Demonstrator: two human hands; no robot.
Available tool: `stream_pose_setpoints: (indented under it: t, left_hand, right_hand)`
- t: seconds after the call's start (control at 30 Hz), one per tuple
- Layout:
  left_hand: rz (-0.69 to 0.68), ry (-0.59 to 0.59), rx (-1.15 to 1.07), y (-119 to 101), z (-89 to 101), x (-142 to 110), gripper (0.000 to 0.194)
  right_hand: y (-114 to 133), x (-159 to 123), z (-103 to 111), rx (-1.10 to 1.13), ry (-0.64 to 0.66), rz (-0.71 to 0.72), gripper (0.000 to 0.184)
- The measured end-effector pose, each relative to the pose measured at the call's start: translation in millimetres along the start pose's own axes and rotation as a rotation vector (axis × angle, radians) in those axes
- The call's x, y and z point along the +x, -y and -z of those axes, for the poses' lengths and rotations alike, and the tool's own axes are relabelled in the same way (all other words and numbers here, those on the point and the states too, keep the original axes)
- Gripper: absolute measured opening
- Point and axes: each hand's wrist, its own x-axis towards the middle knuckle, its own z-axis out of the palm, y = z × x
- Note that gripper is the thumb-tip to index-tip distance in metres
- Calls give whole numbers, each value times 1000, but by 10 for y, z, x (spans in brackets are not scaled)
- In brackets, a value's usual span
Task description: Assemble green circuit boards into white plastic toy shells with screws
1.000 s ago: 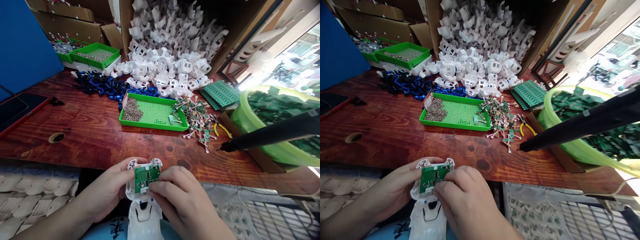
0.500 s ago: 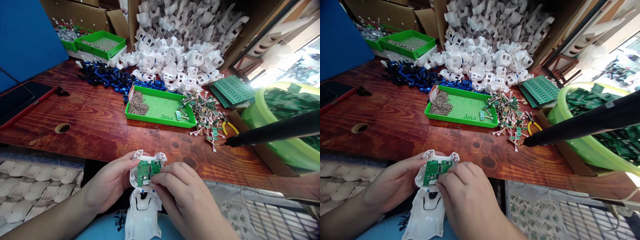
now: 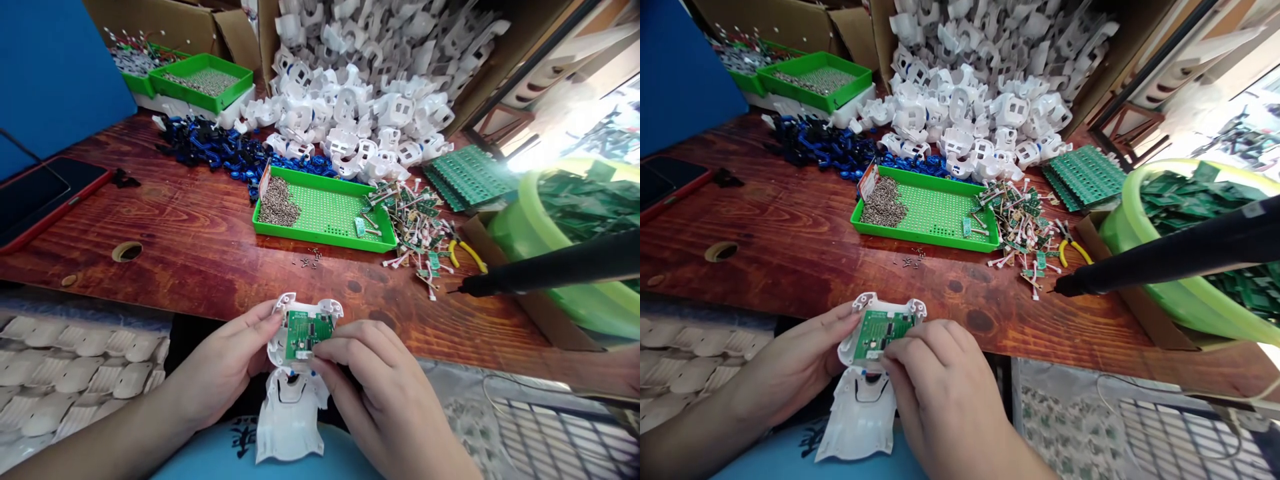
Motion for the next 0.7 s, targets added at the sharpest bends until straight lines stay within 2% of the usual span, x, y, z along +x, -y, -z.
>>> stream_pose_setpoints:
  t: [0.5, 0.7]
  left_hand:
    - [-21, 91, 22, 46, 36, -90, 28]
    - [-30, 36, 163, 58, 83, -112, 30]
  right_hand:
    - [33, -2, -91, -137, 20, 46, 13]
    - [32, -24, -148, -195, 19, 39, 13]
